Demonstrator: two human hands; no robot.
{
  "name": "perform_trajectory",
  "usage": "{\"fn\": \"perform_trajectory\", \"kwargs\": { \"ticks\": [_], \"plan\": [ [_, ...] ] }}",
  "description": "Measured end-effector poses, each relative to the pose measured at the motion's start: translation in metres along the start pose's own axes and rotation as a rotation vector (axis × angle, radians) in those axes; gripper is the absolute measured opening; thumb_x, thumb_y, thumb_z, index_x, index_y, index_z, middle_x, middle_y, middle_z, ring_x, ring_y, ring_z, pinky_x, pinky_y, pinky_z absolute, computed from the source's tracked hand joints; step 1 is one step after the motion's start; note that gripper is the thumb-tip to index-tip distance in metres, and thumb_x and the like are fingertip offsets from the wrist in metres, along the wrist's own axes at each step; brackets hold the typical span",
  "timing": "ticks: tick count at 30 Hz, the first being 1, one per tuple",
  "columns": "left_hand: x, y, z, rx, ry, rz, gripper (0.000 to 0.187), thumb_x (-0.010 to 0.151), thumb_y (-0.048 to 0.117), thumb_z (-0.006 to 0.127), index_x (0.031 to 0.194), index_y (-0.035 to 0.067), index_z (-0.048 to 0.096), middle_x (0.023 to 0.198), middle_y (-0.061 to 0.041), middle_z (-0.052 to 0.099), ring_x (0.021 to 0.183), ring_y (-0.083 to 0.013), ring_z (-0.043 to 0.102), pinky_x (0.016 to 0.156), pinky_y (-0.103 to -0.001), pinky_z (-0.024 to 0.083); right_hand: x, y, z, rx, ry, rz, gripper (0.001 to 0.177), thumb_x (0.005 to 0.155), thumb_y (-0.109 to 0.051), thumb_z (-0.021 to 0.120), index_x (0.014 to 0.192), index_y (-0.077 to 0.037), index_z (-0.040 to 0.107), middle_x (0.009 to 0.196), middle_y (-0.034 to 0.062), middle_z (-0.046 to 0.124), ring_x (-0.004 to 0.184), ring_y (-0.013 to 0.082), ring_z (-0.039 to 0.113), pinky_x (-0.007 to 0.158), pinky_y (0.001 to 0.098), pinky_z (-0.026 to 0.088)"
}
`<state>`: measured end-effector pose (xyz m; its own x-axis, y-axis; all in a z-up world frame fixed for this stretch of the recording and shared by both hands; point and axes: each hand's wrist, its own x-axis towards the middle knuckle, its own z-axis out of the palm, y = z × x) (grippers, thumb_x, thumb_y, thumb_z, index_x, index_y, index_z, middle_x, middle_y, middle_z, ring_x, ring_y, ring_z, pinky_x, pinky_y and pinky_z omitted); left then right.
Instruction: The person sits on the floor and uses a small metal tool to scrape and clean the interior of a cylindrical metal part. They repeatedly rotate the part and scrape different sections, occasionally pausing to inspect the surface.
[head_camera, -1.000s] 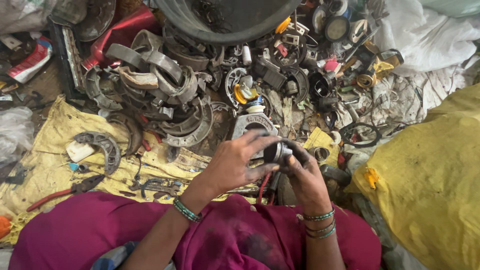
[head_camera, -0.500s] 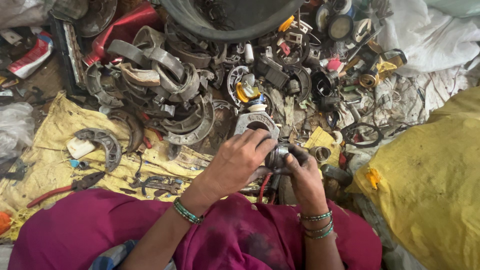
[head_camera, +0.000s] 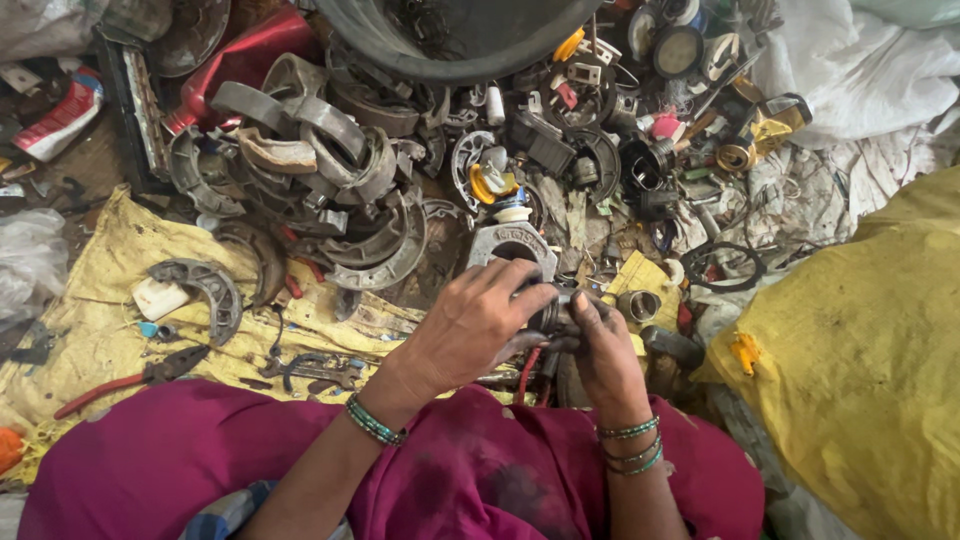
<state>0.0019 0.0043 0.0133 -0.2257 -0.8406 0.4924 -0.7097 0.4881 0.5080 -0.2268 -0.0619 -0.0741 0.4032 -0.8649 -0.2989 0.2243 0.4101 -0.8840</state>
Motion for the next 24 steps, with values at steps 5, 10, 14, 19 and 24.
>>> {"fn": "perform_trajectory", "kwargs": {
  "ticks": [5, 10, 14, 19, 24],
  "plan": [
    [-0.001, -0.001, 0.002, -0.011, 0.03, 0.021, 0.053, 0.078, 0.029, 0.085, 0.122, 0.008, 0.062, 0.121, -0.013, 0.06, 0.111, -0.0329, 0.063, 0.095, -0.045, 0.053, 0.003, 0.014, -0.011, 0.126, 0.03, 0.023, 0.032, 0.107, -0.032, 0.065, 0.108, -0.001, 0.062, 0.088, 0.0054, 0.068, 0.068, 0.0128, 0.065, 0.061, 0.0301, 0.058],
    [-0.003, -0.007, 0.007, -0.183, -0.084, -0.066, 0.061, 0.081, 0.028, 0.083, 0.132, 0.005, 0.058, 0.133, -0.018, 0.06, 0.112, -0.0373, 0.066, 0.093, -0.046, 0.056, 0.003, 0.014, -0.007, 0.225, 0.114, 0.103, 0.028, 0.105, -0.034, 0.062, 0.112, -0.007, 0.066, 0.091, 0.0016, 0.069, 0.074, 0.0114, 0.066, 0.064, 0.0289, 0.055],
    [-0.005, -0.014, 0.012, -0.346, -0.155, -0.153, 0.065, 0.086, 0.037, 0.08, 0.136, 0.003, 0.056, 0.135, -0.019, 0.062, 0.114, -0.0377, 0.068, 0.098, -0.044, 0.057, 0.001, 0.007, 0.001, 0.227, 0.147, 0.157, 0.029, 0.101, -0.035, 0.06, 0.111, -0.009, 0.066, 0.095, 0.0012, 0.071, 0.08, 0.0121, 0.068, 0.068, 0.03, 0.056],
    [-0.007, -0.018, 0.018, -0.405, -0.057, -0.118, 0.072, 0.084, 0.046, 0.082, 0.135, 0.001, 0.06, 0.133, -0.02, 0.065, 0.119, -0.0381, 0.067, 0.101, -0.043, 0.056, -0.001, 0.004, 0.002, 0.209, 0.113, 0.125, 0.027, 0.104, -0.035, 0.066, 0.113, -0.009, 0.066, 0.093, 0.0006, 0.069, 0.077, 0.0114, 0.065, 0.065, 0.0286, 0.053],
    [-0.007, -0.021, 0.019, -0.416, -0.018, -0.098, 0.072, 0.081, 0.047, 0.084, 0.132, 0.001, 0.063, 0.131, -0.02, 0.066, 0.119, -0.0371, 0.068, 0.102, -0.043, 0.056, -0.002, 0.007, -0.003, 0.151, 0.169, 0.163, 0.029, 0.097, -0.037, 0.064, 0.108, -0.01, 0.066, 0.088, 0.0001, 0.07, 0.073, 0.0113, 0.065, 0.061, 0.0288, 0.053]
  ]
}}
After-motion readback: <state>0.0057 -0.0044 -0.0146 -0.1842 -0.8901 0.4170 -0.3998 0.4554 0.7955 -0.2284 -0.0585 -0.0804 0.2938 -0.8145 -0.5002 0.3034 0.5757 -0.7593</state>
